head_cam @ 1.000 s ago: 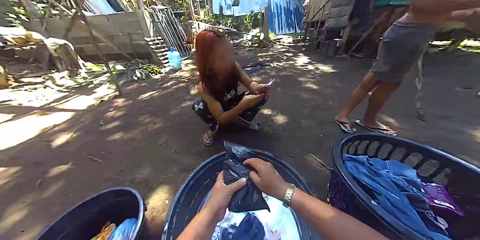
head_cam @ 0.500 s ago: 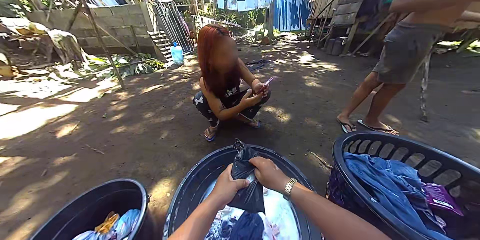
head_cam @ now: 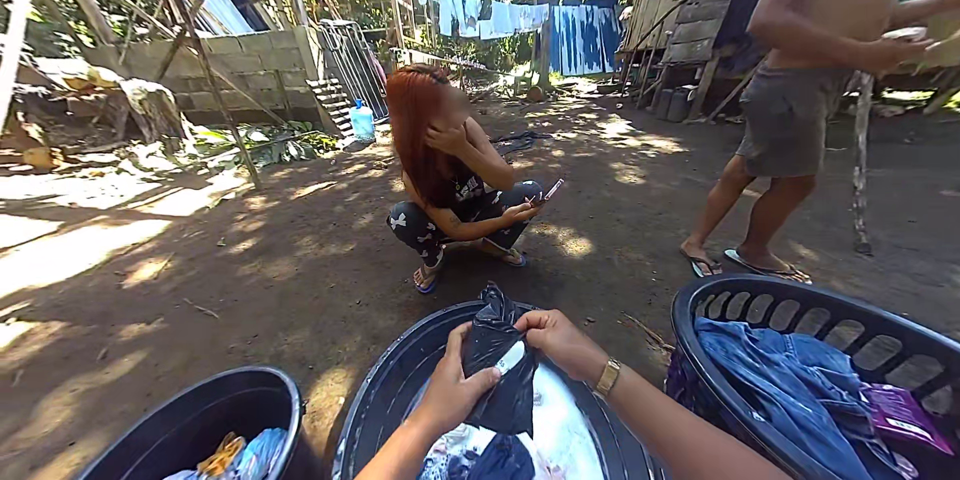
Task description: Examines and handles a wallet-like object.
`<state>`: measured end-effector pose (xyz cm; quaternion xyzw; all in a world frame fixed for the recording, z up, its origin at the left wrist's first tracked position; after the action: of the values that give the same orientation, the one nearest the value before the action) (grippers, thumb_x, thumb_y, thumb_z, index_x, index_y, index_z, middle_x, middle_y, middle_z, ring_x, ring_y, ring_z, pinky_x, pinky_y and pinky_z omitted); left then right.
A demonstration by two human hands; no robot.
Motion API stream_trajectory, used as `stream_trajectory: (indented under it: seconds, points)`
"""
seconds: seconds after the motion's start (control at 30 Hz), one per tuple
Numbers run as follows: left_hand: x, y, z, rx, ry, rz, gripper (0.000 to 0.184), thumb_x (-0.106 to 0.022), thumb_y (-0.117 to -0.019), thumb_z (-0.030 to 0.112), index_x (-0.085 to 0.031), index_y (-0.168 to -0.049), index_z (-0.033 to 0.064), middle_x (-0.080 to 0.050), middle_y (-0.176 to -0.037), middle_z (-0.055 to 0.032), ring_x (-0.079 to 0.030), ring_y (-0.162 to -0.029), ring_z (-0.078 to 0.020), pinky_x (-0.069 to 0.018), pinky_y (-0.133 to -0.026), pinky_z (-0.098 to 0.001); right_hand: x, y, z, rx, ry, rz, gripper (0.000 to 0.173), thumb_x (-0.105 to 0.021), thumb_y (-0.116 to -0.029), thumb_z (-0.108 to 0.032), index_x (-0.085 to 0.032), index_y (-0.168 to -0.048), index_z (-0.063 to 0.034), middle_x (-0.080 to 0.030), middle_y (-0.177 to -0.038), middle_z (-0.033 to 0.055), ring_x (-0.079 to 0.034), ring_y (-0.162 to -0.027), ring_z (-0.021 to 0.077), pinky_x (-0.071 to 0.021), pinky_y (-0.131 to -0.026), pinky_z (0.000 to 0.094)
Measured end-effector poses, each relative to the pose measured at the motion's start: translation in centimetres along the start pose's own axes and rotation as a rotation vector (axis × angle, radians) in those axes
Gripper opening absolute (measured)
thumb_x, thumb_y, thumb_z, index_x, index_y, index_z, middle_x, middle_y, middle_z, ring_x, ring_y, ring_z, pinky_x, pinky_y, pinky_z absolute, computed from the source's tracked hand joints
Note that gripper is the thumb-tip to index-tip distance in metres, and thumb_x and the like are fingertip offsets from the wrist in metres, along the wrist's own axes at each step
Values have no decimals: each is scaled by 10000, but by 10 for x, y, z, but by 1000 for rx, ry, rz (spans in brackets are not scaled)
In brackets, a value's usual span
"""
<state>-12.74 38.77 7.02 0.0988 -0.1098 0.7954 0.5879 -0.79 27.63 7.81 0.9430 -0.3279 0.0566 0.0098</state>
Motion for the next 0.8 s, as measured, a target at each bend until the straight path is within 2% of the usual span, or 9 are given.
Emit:
stream_trajectory:
  seconds: [0.1,0.17,0.27,0.33,0.4,0.47,0.57,0.67,0.8]
  points:
    - [6,-6,4,-81,-261,120,1075,-851,-780,372,-219,-1610,111,-533,-1457,-176,-578,-1290,-241,-467,-1090,-447,-4,1,-7,24,309,70,243,-519,-942,4,-711,-1091,-3,-697,-986,96,-658,-862,144,-548,-801,345]
    - [8,-6,12,-91,-408,183,899,-829,-828,357,-364,-1546,80,-561,-1435,-195,-590,-1286,-307,-465,-1079,-503,-14,4,-15,62,472,60,281,-552,-923,28,-695,-1164,13,-671,-1160,159,-650,-1073,224,-517,-967,386]
    - [21,0,23,-156,-408,389,498,-753,-886,198,-553,-1290,-15,-679,-1136,-224,-679,-1048,-350,-531,-912,-530,-22,8,-16,74,539,97,443,-620,-864,28,-603,-1307,32,-604,-1297,213,-621,-1163,287,-512,-1001,406]
    - [31,8,32,-252,-357,561,433,-740,-868,140,-566,-1212,-59,-687,-1060,-219,-688,-984,-322,-544,-866,-506,-26,8,-1,-36,464,115,723,-705,-830,-22,-405,-1486,22,-485,-1439,268,-569,-1255,349,-505,-1019,445]
    - [37,14,37,-345,-303,689,441,-725,-839,95,-545,-1201,-80,-681,-1048,-211,-686,-972,-280,-553,-860,-461,-34,9,23,-200,333,141,951,-738,-825,-90,-204,-1611,-57,-369,-1499,298,-567,-1228,397,-556,-926,482]
    - [40,17,37,-373,-243,735,473,-696,-832,53,-504,-1238,-96,-661,-1088,-218,-667,-1018,-258,-543,-901,-429,-47,13,40,-310,192,138,811,-679,-906,-117,-243,-1586,-46,-439,-1456,292,-630,-1144,403,-589,-854,521]
    - [38,23,39,-467,-266,785,472,-675,-810,10,-495,-1228,-114,-666,-1084,-231,-681,-1001,-246,-555,-889,-396,-71,20,57,-491,-59,89,461,-478,-1051,-109,-346,-1481,-11,-606,-1210,251,-709,-867,314,-601,-734,448]
    - [37,25,43,-580,-396,828,448,-658,-774,-31,-525,-1193,-115,-658,-1089,-245,-694,-971,-281,-578,-846,-400,-87,23,62,-500,-227,24,335,-357,-1034,30,-438,-1359,16,-651,-1097,197,-715,-811,247,-614,-710,393]
    - [71,13,42,-419,-439,863,489,-649,-780,-98,-565,-1262,-122,-638,-1239,-283,-664,-1121,-373,-539,-963,-496,-112,43,38,-520,-323,-94,299,-310,-1041,41,-461,-1294,-7,-688,-1044,156,-730,-750,234,-623,-648,373]
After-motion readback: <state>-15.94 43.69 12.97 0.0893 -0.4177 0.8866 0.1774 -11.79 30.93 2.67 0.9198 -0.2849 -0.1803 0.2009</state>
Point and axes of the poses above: each hand's wrist, its own y-axis away from the middle knuckle, its own x-axis out of the back of the hand, z = x × y, the point moved 10 cm from there along -y, towards the middle knuckle
